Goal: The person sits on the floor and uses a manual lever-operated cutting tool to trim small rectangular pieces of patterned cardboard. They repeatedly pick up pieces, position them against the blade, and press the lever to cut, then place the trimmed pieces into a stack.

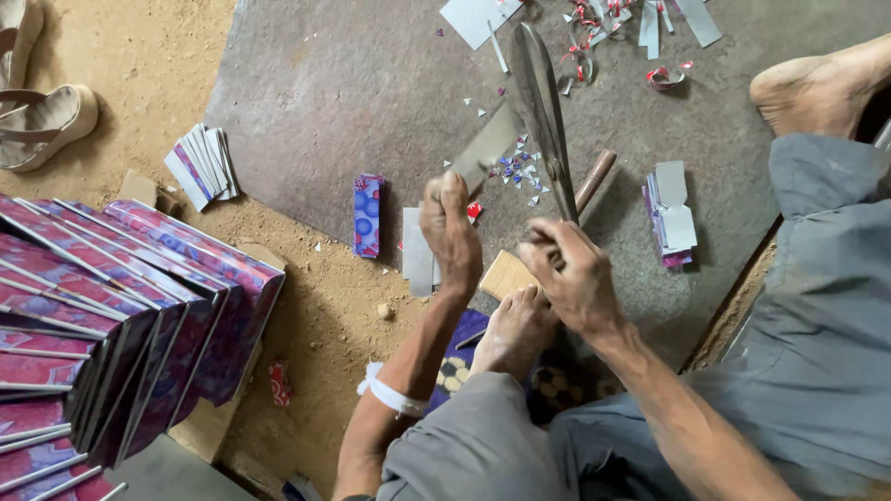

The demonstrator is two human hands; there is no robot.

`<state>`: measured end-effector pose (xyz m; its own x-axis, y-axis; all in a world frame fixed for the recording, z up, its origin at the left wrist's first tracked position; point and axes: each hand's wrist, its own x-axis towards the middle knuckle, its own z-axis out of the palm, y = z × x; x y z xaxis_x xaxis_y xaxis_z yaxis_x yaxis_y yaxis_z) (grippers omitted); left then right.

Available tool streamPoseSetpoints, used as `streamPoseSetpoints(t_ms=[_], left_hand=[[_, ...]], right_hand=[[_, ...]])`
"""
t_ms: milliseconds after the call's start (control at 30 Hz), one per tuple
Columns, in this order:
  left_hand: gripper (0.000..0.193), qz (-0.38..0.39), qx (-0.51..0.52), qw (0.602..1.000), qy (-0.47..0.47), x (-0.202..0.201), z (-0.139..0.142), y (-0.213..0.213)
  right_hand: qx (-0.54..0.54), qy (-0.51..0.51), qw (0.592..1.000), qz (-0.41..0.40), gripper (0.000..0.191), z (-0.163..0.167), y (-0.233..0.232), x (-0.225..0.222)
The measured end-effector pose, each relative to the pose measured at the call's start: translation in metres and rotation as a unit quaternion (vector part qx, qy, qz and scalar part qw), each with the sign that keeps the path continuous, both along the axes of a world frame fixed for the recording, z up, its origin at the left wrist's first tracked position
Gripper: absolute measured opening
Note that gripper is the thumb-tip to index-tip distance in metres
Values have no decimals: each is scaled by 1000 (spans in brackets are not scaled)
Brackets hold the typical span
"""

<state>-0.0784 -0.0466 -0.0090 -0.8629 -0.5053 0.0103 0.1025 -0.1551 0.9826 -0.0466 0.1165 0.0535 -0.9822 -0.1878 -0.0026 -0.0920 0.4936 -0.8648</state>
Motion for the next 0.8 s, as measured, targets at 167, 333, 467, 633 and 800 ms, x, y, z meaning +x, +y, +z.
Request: streamPoseSetpoints(t_ms=[167,333,467,633,800], left_hand=[[33,-77,-267,953,-120,47,6,-15],[34,-218,-432,846,-224,39,9,-42],[30,-185,-411,882,-140,36,15,-43],[26,-77,-516,852,43,41,25,-38],[19,-19,-395,914,-89,38,23,-46]], right_hand=[[78,-34,995,42,22,-26,-43,-33],[223,187,922,254,11,-56,-34,-30],[-33,-1,994,100,19,-78,-36,-35],[-349,-360,861,-83,17,-97,-45,-43],[-344,-278,884,-148,37,-91,-51,-36]])
